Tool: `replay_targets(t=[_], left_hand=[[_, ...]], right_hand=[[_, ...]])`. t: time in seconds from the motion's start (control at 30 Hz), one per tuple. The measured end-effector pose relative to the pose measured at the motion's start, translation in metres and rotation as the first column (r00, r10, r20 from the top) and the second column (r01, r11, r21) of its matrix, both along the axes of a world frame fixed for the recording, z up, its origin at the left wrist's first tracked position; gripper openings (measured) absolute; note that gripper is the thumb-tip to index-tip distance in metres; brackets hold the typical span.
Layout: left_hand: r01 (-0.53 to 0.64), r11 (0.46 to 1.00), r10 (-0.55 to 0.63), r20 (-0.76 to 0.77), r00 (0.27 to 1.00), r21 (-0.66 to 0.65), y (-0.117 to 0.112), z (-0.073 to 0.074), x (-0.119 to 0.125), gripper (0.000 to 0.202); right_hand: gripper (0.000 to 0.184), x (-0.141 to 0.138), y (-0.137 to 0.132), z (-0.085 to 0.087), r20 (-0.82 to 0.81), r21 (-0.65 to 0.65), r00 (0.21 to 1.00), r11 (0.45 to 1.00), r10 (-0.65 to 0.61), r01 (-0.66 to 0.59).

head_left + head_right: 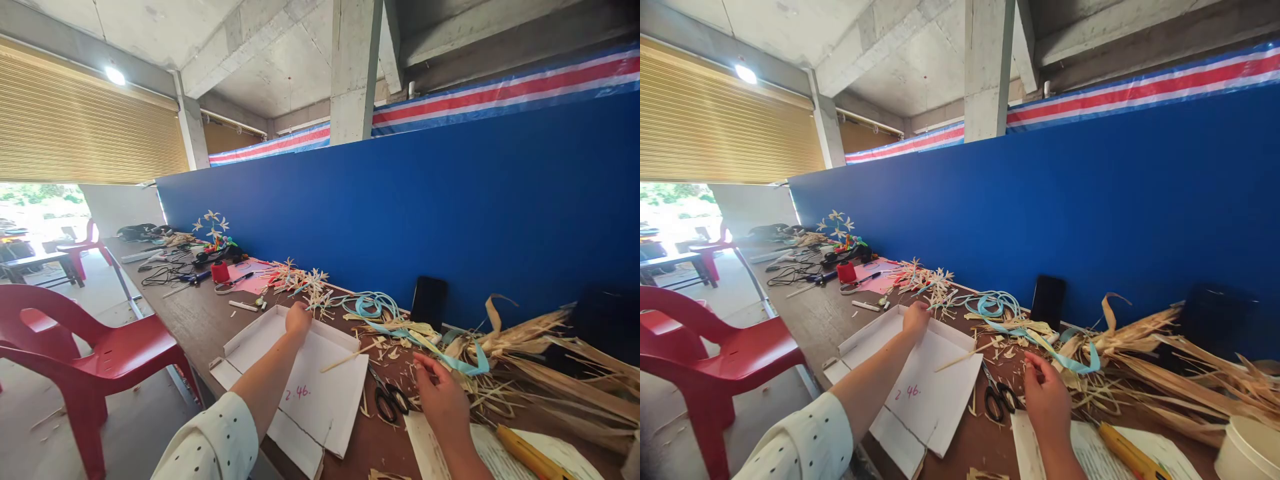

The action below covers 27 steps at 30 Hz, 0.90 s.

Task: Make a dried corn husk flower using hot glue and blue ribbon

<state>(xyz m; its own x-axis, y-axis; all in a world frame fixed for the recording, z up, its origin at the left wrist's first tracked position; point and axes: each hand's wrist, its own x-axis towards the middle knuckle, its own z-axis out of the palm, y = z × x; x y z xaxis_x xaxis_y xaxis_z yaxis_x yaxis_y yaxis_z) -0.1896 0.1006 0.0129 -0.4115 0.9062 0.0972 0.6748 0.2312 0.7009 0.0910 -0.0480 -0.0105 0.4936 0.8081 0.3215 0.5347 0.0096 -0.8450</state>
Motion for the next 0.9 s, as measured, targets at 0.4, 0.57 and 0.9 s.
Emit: replay_targets(t=[0.4,0.57,0.9], left_hand=[[-0.044,0.999,0.044,-0.038,0.998,-0.003,0.006,-0.004,-0.005,0.025],[-0.045,0.998,0.043,-0.056,0.997,-0.032,0.010,-0.002,-0.008,0.024],[0.035,0.999,-0.034,-0.213,0.976,0.001,-0.003,0.014,0.000,0.021]], right_hand=[[0.039,-0.002,-0.001,0.002,0.008,-0.001,1.000,1.000,-0.002,0.002],[0.038,-0.001,-0.001,0.002,0.018,0.013,1.000,1.000,-0.002,0.002],[0.039,-0.003,-0.002,0.003,0.010,-0.007,1.000,1.000,-0.007,0.007]])
